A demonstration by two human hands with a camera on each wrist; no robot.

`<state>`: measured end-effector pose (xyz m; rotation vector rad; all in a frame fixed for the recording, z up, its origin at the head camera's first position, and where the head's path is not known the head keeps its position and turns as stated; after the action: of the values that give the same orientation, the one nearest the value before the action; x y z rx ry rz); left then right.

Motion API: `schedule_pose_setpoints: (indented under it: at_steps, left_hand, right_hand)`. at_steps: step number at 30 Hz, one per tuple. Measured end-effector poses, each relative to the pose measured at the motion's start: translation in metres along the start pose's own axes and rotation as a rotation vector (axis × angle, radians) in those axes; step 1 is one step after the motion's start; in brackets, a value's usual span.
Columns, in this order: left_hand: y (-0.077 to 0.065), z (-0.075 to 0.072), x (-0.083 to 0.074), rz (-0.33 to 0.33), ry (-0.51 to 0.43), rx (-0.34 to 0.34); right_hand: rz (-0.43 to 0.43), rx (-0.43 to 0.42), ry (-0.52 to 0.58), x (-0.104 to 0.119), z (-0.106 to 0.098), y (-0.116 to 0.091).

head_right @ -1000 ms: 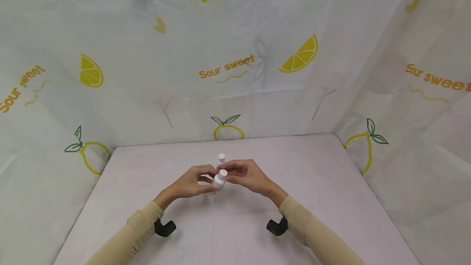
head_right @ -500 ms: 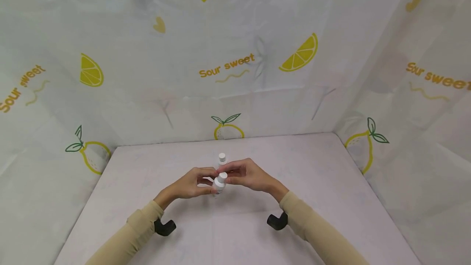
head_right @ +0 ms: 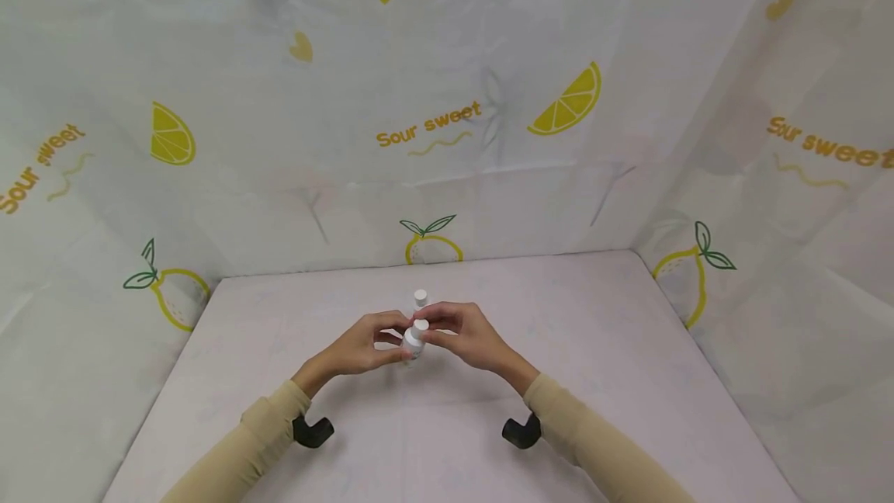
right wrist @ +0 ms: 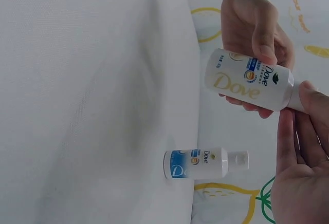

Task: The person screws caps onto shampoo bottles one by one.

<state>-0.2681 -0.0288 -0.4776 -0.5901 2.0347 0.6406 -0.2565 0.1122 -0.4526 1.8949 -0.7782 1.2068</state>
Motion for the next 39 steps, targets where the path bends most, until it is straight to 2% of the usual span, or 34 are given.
schedule_pose_setpoints:
  at_steps: [10, 17, 19, 24, 29, 32, 39]
  left_hand:
    - [0.001, -0.001, 0.0, -0.011, 0.038, -0.054]
    - [0.0, 0.0, -0.021, -0.019, 0.031, -0.059]
    - [0.0, 0.001, -0.022, -0.027, 0.03, -0.062]
    - [0.001, 0.009, -0.001, -0.058, 0.043, -0.076]
    - [-0.002, 0.017, 0.023, -0.099, 0.019, -0.052]
    - [-0.006, 0.023, 0.031, -0.112, 0.006, -0.04]
    - [-0.013, 0.032, 0.043, -0.124, -0.019, -0.055]
  right_hand:
    - [0.021, -0.079, -0.043, -0.001, 0.0, -0.003]
    - [0.006, -0.104, -0.049, -0.005, 0.0, -0.005]
    - [-0.005, -0.096, -0.047, -0.005, 0.001, -0.006]
    - [-0.014, -0.054, -0.046, -0.003, 0.001, -0.01]
    - [0.025, -0.034, -0.025, -0.008, -0.001, -0.015]
    - [0.081, -0.067, -0.036, -0.017, -0.006, -0.018]
    - [0.24, -0.185, -0.157, -0.049, -0.018, -0.028]
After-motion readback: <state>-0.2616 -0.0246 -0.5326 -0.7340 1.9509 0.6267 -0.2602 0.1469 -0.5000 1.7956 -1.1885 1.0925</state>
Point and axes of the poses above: each hand's wrist, its own y-axis towards the middle knuckle, its own z-axis out of the palm, x = y × z, the point moved 8 cm from there along y, towards the middle knuckle, and after that the axes turned 2 degrees about -y, right-handed, at the moved point
